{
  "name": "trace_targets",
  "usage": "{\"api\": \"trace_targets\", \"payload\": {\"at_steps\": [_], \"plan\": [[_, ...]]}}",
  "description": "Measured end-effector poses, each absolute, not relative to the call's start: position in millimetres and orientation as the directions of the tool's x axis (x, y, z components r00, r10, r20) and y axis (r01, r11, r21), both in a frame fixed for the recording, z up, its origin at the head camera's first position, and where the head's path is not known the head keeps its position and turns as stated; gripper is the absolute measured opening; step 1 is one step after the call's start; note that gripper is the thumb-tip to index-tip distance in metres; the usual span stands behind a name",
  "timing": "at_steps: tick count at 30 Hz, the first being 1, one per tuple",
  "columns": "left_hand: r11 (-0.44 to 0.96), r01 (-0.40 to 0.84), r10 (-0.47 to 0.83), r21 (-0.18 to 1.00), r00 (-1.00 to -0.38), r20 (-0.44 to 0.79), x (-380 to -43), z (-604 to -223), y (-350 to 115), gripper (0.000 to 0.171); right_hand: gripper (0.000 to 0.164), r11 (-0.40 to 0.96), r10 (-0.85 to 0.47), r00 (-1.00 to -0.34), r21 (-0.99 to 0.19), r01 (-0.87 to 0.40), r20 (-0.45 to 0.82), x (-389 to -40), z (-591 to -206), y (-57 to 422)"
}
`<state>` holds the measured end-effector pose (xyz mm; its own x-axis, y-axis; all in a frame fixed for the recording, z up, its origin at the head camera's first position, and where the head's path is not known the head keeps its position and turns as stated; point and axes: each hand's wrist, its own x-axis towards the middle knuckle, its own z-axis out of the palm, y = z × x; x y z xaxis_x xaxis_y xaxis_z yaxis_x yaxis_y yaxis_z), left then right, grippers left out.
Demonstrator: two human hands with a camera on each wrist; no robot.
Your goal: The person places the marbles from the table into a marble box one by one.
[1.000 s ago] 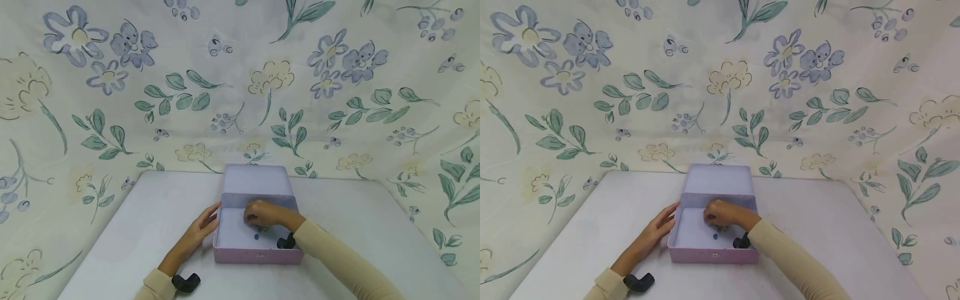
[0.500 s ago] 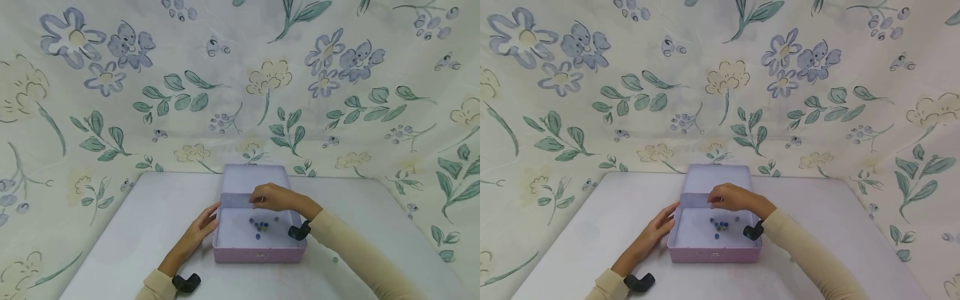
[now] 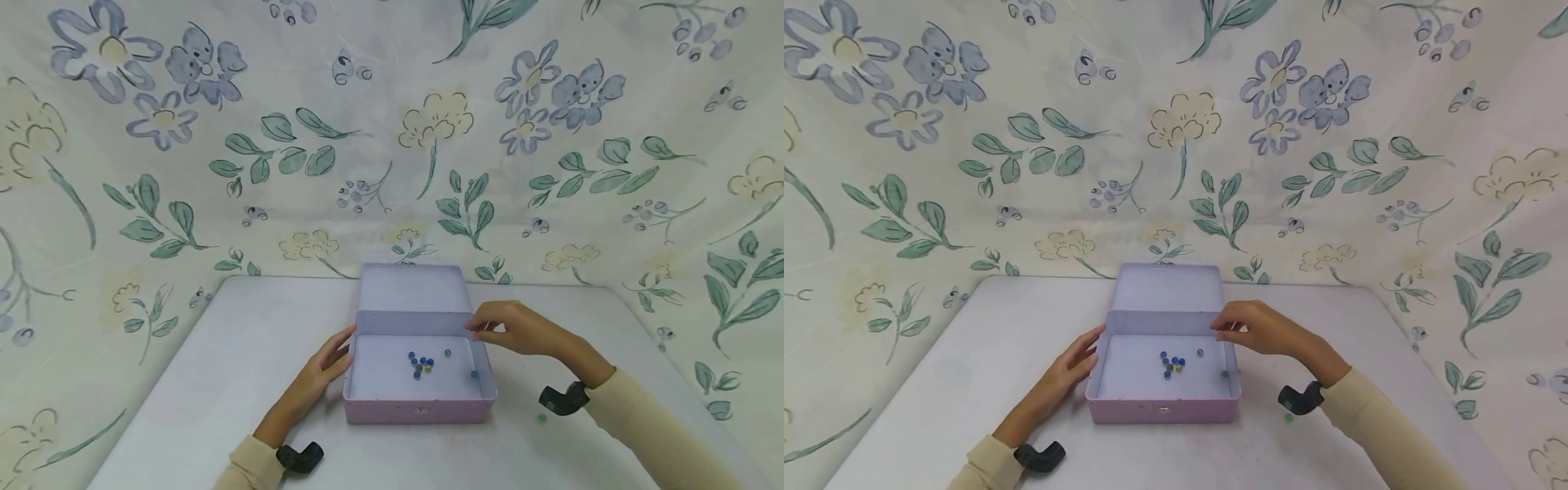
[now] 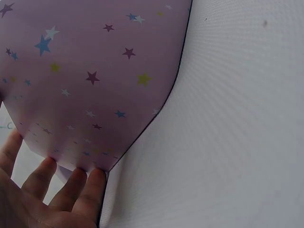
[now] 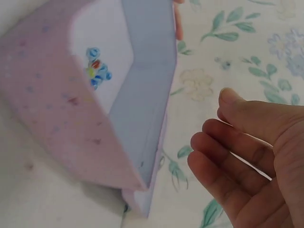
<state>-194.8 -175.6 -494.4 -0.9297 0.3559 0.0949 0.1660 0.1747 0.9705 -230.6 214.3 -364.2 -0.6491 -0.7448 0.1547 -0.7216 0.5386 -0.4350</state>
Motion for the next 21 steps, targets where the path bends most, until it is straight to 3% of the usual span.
{"api": "trace_targets", "payload": {"at_steps": [12, 21], "plan": [[0.173, 0.148, 0.349, 0.974, -0.934, 0.080, -196.2, -495.4, -173.4, 0.055, 0.019, 0.554, -0.647, -0.722, -0.501, -0.665, 0.245, -189.6, -399.2, 282.6], [0.152, 0.145, 0.352, 0.978, -0.932, 0.084, -195.4, -495.0, -175.2, 0.056, 0.017, 0.546, -0.567, -0.771, -0.568, -0.616, 0.290, -157.5, -446.9, 320.4]]}}
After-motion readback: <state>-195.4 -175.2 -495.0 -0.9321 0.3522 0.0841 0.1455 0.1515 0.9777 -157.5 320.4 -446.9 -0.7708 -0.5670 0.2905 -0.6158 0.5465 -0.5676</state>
